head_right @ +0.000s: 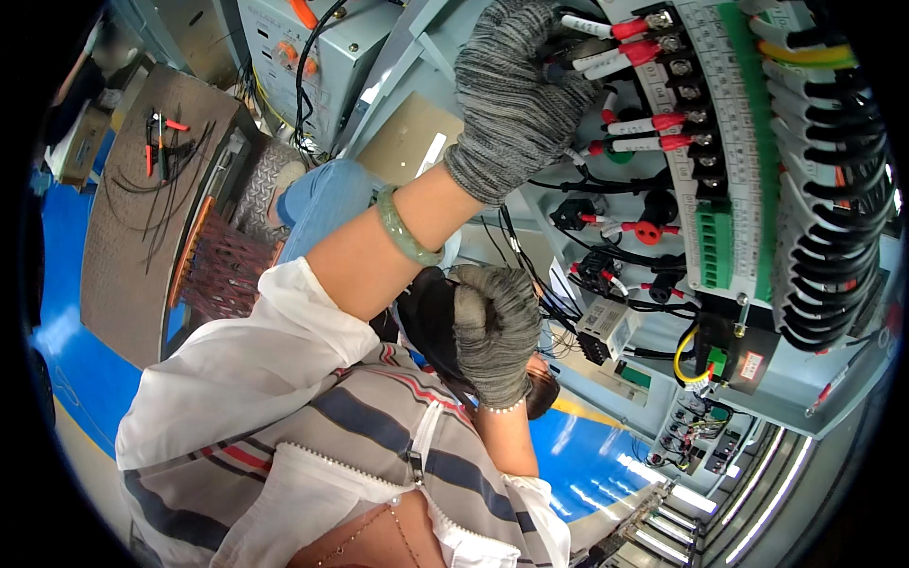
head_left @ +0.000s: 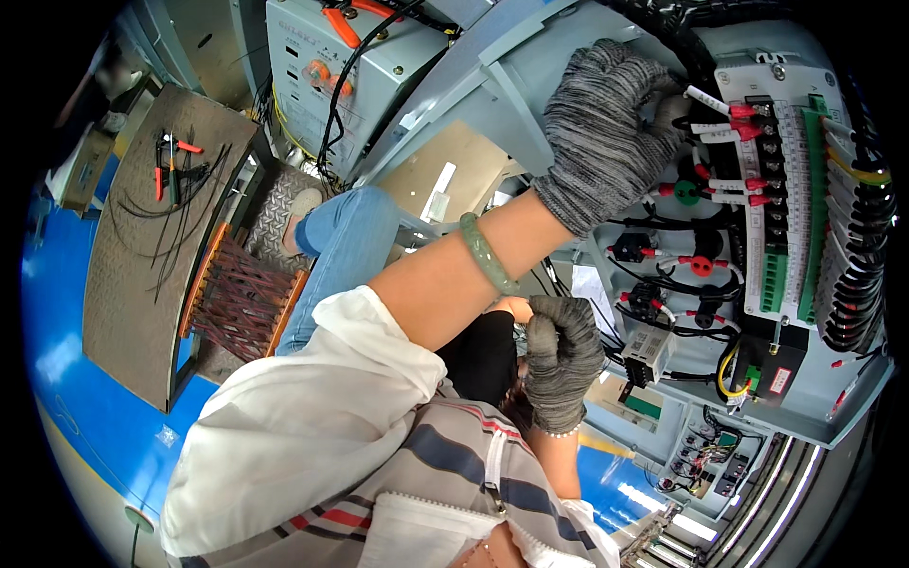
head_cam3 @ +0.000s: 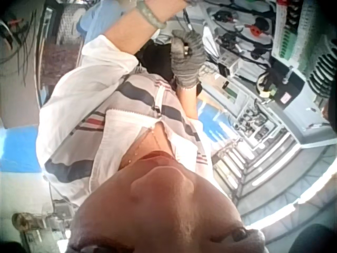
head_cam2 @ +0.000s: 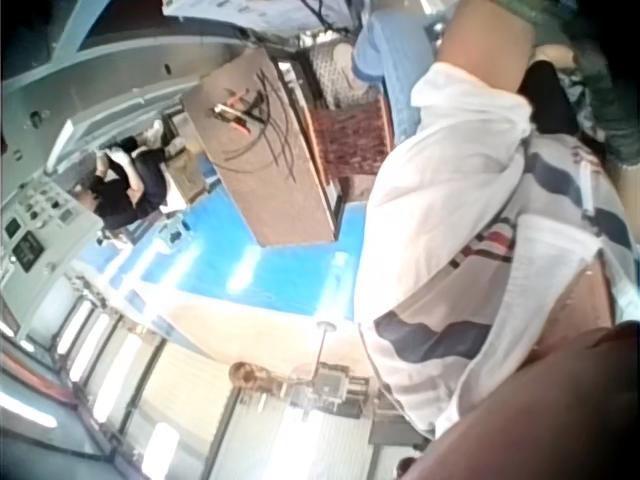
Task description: The person works inside an open electrical cabinet, handling and connecting multiple wires to terminal blocks. They use a screwdriver to tighten connections and organize the wiring within the panel.
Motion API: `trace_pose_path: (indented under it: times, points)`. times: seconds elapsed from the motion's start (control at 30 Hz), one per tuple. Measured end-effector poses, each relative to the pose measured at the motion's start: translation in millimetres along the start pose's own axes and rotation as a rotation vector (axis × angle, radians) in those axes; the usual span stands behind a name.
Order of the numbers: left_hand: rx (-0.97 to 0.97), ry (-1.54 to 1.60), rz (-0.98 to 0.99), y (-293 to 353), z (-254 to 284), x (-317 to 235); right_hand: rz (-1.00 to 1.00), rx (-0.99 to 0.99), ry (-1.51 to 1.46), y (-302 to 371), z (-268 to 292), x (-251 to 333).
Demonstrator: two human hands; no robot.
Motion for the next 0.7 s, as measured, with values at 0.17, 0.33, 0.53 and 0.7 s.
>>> trace_pose_path:
  times: [0.17, 0.33, 0.53, 0.7]
  points:
    - [-0.057, -0.036, -0.189, 2.4, 0.4, -0.3, 0.027, 0.017, 0.022, 2.9, -2.3, -4.1]
    - [-0.040, -0.090, -0.250, 2.7, 2.3, -7.7, 0.011, 0.015, 0.045, 10.3, -1.9, -5.5]
    - [0.032, -0.090, -0.225, 2.8, 4.4, -9.9, -0.033, 0.076, 0.032, 12.9, -2.9, -2.8]
    - [-0.015, -0.117, -0.244, 4.0, 2.5, -9.3, -0.032, 0.087, 0.039, 15.4, -3.6, 1.9]
Point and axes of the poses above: each hand's wrist, its own y-axis away from the middle knuckle, its own z-axis out of the back of the hand, x = y × z, the point moved 4 cm from there along -y, towards the middle knuckle, and after that the axes turned 14 degrees about y, right-handed, at the moved point
